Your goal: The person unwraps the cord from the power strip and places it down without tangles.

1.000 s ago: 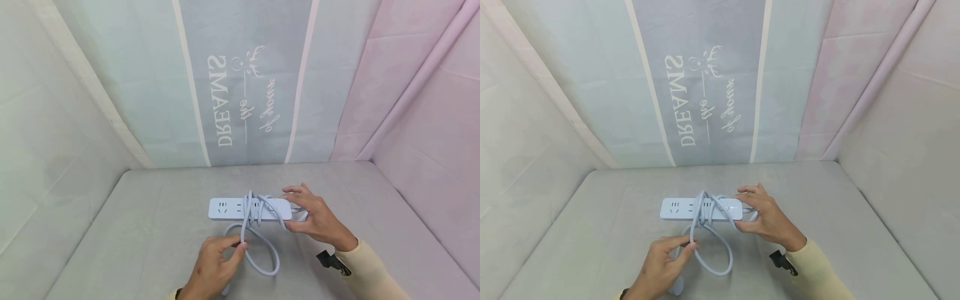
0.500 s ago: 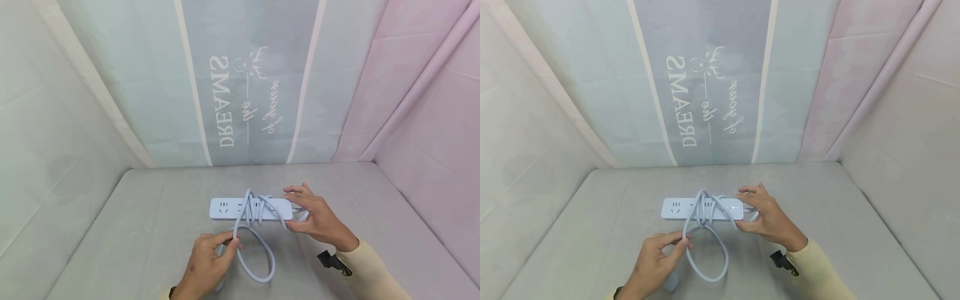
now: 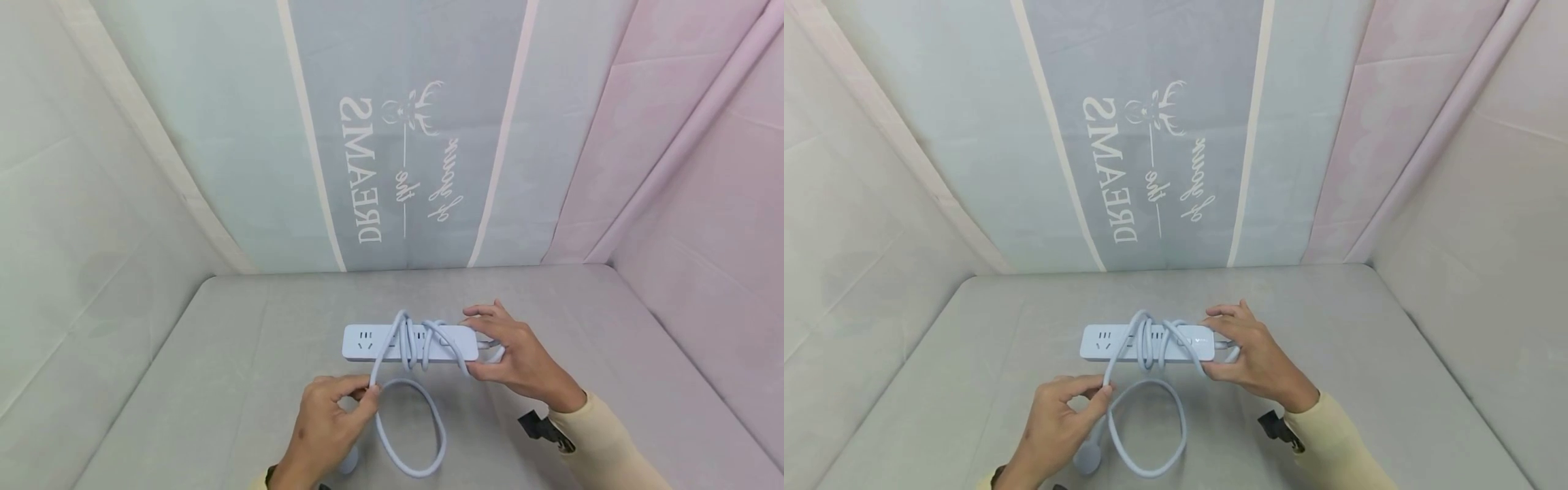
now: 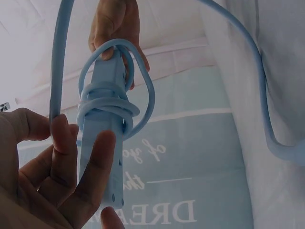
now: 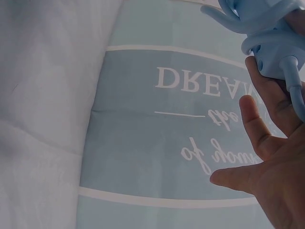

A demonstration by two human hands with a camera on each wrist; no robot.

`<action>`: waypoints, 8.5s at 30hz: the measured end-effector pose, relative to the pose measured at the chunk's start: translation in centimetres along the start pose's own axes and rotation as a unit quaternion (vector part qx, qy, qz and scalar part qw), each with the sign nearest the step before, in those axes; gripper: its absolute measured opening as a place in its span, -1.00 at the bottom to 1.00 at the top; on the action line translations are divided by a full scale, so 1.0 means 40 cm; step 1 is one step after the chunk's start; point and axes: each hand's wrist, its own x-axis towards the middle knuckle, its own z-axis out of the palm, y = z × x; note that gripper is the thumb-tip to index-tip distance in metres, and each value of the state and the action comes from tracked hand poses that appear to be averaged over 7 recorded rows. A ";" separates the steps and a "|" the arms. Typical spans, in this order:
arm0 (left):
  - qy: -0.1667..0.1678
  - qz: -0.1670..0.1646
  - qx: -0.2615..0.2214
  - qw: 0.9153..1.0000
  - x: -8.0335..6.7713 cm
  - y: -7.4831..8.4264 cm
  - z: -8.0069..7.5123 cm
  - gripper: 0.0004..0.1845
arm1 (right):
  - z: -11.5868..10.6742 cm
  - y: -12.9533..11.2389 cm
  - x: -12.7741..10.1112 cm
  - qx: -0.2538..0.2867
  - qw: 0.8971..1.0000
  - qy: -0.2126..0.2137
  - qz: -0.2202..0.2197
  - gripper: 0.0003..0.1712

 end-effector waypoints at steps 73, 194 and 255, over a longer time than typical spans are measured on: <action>0.037 -0.044 0.021 0.998 0.069 -0.067 -0.081 -0.77 | -0.004 -0.007 0.000 -0.002 1.000 -0.014 0.012 -0.41; -0.257 -0.145 0.079 0.952 -0.006 -0.146 -0.131 -0.71 | 0.002 -0.008 0.009 0.005 1.000 -0.017 0.022 -0.42; -0.241 -0.083 0.129 0.958 -0.047 -0.113 -0.107 -0.81 | 0.004 -0.013 0.015 0.013 0.999 -0.028 0.016 -0.46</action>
